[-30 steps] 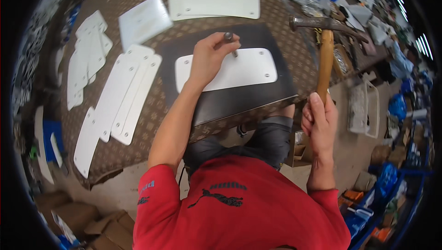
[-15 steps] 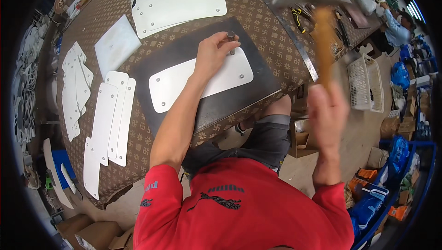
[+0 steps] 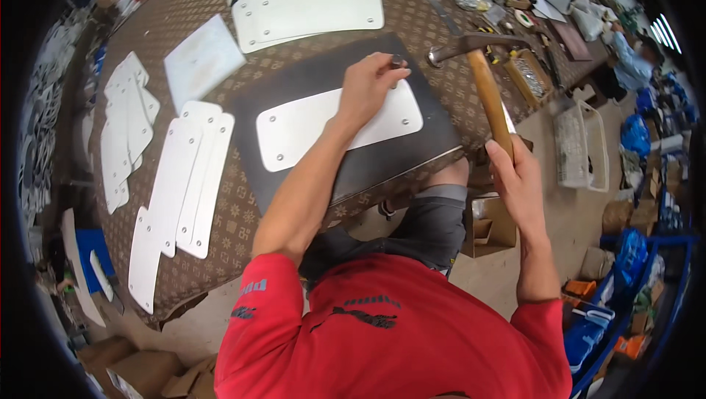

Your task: Hammering metal rivets into white material pieces on a workbench.

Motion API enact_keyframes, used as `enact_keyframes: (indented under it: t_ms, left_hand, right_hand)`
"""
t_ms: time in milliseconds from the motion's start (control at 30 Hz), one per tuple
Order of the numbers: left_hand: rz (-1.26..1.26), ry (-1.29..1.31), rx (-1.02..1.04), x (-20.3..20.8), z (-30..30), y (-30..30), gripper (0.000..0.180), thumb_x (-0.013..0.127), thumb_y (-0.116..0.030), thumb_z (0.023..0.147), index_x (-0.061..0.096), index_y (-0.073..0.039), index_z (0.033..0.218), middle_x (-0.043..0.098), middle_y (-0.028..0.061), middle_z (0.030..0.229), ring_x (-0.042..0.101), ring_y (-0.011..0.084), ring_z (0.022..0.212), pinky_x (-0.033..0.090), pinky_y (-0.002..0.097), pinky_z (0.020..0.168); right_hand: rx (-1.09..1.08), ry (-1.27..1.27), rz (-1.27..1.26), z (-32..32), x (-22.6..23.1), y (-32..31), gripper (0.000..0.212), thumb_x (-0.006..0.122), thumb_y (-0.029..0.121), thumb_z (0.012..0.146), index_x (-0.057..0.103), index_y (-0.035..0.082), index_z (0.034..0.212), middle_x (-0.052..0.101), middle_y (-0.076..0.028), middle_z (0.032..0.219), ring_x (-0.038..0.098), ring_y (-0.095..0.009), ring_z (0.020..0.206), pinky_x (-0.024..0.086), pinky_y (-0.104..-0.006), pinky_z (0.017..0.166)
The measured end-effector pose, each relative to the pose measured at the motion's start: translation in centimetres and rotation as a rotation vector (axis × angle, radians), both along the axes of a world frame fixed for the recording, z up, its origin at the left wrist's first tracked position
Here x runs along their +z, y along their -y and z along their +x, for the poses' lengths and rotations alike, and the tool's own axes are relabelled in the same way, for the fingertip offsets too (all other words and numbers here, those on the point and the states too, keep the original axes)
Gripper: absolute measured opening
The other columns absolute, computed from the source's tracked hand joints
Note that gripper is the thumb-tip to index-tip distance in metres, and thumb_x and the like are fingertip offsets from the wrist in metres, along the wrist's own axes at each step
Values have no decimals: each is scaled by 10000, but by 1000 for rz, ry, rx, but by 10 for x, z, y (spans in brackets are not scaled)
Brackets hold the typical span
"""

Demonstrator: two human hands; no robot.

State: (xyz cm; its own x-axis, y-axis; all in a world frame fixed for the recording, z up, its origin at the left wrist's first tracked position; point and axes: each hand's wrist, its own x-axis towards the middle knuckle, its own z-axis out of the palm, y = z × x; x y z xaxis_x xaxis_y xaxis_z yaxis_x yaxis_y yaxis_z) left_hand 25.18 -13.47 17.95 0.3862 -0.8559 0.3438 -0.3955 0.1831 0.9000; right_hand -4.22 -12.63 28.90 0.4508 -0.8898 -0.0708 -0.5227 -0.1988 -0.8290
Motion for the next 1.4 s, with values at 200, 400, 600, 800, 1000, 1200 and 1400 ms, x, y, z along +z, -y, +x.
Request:
enact_keyframes:
  t_ms: [200,400,600,800,1000,1200,1400]
  left_hand:
    - [72,-206,-221,30,-27,-27,153,721,-98,907,724,10,1015,700,39,830,615,100,766,479,268,736]
    - [150,-134,-230,11,-36,-34,170,729,-104,904,727,2,1038,694,31,821,611,96,765,478,268,734]
    - [58,-163,-239,4,-35,-33,175,742,-113,892,719,12,1013,693,72,849,629,138,769,492,285,729]
    - [-158,186,-213,0,-36,-38,208,720,-144,914,627,41,893,647,156,825,656,257,724,502,363,673]
    - [21,-134,-120,13,-22,-46,317,736,-232,909,619,22,1057,641,157,872,657,314,785,506,389,698]
    - [391,509,87,36,50,-99,560,811,-372,830,616,-14,1214,608,173,1149,626,394,1052,520,437,845]
    - [673,626,5,40,68,-97,591,840,-359,776,627,-52,1234,589,183,1170,606,394,1123,506,458,892]
  right_hand:
    - [-160,249,89,-26,13,-31,239,588,267,1045,529,85,901,455,58,649,368,-13,490,267,-206,423]
    - [-232,250,-108,-23,47,-38,233,580,277,1041,530,84,922,439,60,637,368,-8,471,248,-202,404]
    - [156,967,-276,-25,95,-41,235,506,298,1054,592,106,949,537,12,680,432,-41,497,290,-206,424]
    - [196,-151,-336,-16,-16,-32,250,536,313,1054,494,136,882,424,42,633,387,-33,498,299,-222,426]
    - [-207,406,327,-6,-10,-34,278,543,313,1062,459,149,854,399,67,631,321,-18,436,249,-203,380]
    - [-223,536,428,19,-46,3,276,536,289,1068,452,136,854,383,72,621,343,-15,452,275,-204,379]
    - [-273,594,384,51,-82,48,260,556,276,1057,457,142,857,388,71,619,345,-20,442,265,-218,369]
